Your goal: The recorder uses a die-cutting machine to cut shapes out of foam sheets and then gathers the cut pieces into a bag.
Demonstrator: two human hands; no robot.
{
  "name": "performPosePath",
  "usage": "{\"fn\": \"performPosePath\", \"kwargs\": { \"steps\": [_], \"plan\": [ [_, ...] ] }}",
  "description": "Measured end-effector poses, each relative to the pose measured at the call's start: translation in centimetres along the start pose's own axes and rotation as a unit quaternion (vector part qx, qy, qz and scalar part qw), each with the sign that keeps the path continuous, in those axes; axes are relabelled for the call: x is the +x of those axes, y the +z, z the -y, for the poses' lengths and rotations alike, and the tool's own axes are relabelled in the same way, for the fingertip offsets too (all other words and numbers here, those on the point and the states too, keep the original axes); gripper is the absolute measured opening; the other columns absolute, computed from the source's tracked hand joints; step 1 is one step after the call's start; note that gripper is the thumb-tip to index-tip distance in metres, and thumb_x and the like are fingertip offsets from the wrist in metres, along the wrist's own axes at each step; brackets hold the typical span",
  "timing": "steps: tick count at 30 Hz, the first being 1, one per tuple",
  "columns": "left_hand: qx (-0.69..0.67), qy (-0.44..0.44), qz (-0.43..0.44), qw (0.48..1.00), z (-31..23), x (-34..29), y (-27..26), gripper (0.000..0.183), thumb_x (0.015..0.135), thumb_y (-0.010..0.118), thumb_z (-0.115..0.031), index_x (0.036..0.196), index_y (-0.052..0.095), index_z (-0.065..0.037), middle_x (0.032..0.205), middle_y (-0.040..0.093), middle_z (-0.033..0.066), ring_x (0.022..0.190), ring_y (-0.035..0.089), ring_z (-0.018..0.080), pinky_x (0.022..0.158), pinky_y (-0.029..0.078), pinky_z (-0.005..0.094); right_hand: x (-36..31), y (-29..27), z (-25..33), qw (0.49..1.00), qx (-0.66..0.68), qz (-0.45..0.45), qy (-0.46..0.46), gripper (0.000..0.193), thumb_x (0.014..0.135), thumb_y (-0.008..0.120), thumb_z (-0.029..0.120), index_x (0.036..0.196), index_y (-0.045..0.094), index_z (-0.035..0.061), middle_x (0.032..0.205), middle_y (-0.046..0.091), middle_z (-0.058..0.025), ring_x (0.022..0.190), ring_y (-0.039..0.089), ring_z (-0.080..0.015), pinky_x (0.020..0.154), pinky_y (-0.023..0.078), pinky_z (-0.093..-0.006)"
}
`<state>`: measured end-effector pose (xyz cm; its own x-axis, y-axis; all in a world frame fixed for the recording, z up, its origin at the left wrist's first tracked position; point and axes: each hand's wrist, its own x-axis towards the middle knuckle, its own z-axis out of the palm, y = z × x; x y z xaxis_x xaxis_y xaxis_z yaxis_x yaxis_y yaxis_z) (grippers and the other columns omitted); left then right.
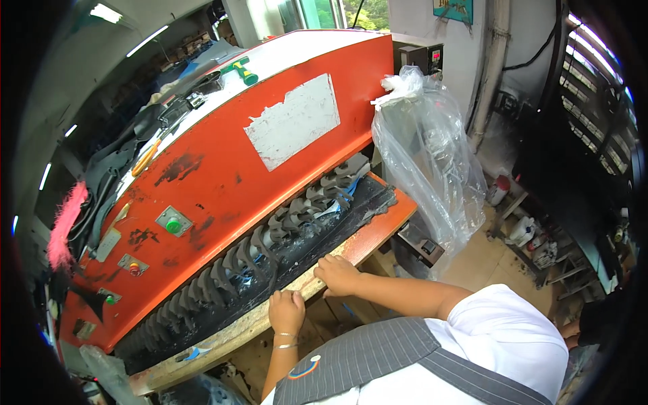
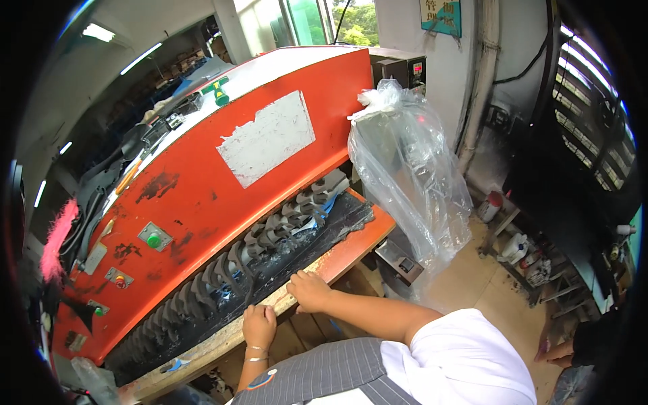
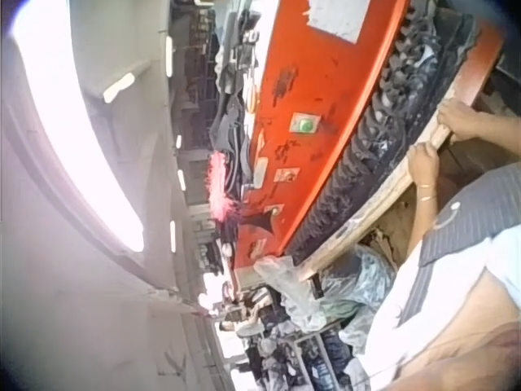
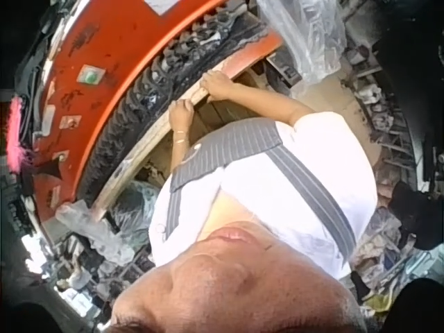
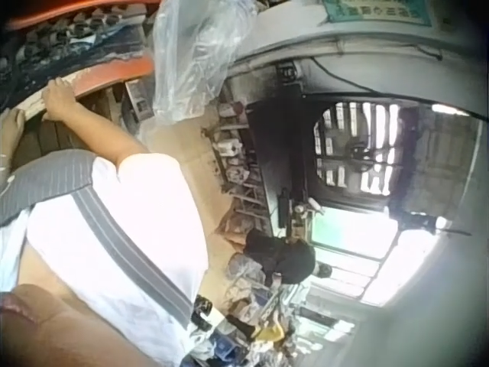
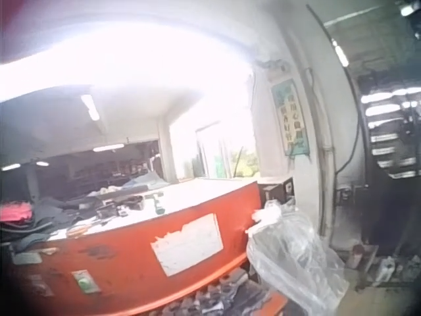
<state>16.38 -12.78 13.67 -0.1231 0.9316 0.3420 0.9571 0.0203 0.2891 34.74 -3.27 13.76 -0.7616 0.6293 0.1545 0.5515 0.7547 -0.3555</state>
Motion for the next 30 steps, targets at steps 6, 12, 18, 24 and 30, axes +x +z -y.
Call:
{"fn": "performPosePath", "kwargs": {
  "steps": [6, 12, 18, 24, 30],
  "plan": [
    [0.041, -0.033, -0.013, 0.999, -1.0, 0.3, 1.3, 0.025, 0.086, 0.057, -0.025, 0.076, 0.063, -0.003, 0.082, 0.057, 0.0180, 0.082, 0.055, 0.0374, 0.074, 0.046, 0.0469, -0.2, -1.0, -0.4, 0.999, -0.021, 0.024, 0.036, 0.063, 0.057, 0.086, 0.037, 0.105, 0.062, 0.0046, 0.107, 0.058, -0.0118, 0.108, 0.051, -0.0282, 0.093, 0.046, -0.0381],
    [0.010, -0.074, 0.012, 0.997, -1.1, 1.4, 0.9, 0.029, 0.085, 0.056, -0.025, 0.077, 0.065, 0.001, 0.084, 0.060, 0.0225, 0.085, 0.055, 0.0406, 0.079, 0.045, 0.0474, 0.9, -1.5, -1.1, 0.999, -0.019, 0.024, 0.015, 0.059, 0.058, 0.085, 0.032, 0.105, 0.063, 0.0027, 0.110, 0.059, -0.0141, 0.109, 0.052, -0.0298, 0.093, 0.046, -0.0387],
    [-0.017, -0.138, 0.169, 0.976, -1.1, 3.9, -1.5, 0.042, 0.081, 0.061, -0.039, 0.070, 0.067, 0.001, 0.074, 0.063, 0.0218, 0.073, 0.061, 0.0397, 0.071, 0.049, 0.0464, 1.4, -1.8, -2.8, 0.994, 0.035, 0.088, -0.049, 0.051, 0.063, 0.082, 0.034, 0.099, 0.066, 0.0029, 0.101, 0.060, -0.0151, 0.103, 0.055, -0.0312, 0.087, 0.048, -0.0393],
    [-0.147, -0.057, 0.055, 0.986, -3.6, 14.4, -2.9, 0.028, 0.083, 0.066, -0.032, 0.081, 0.070, -0.004, 0.078, 0.066, 0.0143, 0.074, 0.063, 0.0341, 0.069, 0.050, 0.0411, 9.9, -8.7, -8.5, 0.964, 0.257, 0.043, -0.045, 0.027, 0.080, 0.069, 0.025, 0.095, 0.067, 0.0033, 0.095, 0.065, -0.0174, 0.091, 0.062, -0.0344, 0.080, 0.050, -0.0406],
    [0.016, -0.023, -0.120, 0.992, -4.0, 18.6, 4.5, 0.048, 0.073, 0.075, -0.021, 0.116, 0.059, -0.008, 0.091, 0.063, 0.0094, 0.093, 0.055, 0.0284, 0.082, 0.044, 0.0401, 20.0, -7.3, -11.4, 0.998, 0.028, 0.048, 0.031, 0.027, 0.078, 0.067, 0.018, 0.103, 0.069, 0.0078, 0.111, 0.063, -0.0117, 0.104, 0.062, -0.0313, 0.084, 0.051, -0.0413]
  ]
}}
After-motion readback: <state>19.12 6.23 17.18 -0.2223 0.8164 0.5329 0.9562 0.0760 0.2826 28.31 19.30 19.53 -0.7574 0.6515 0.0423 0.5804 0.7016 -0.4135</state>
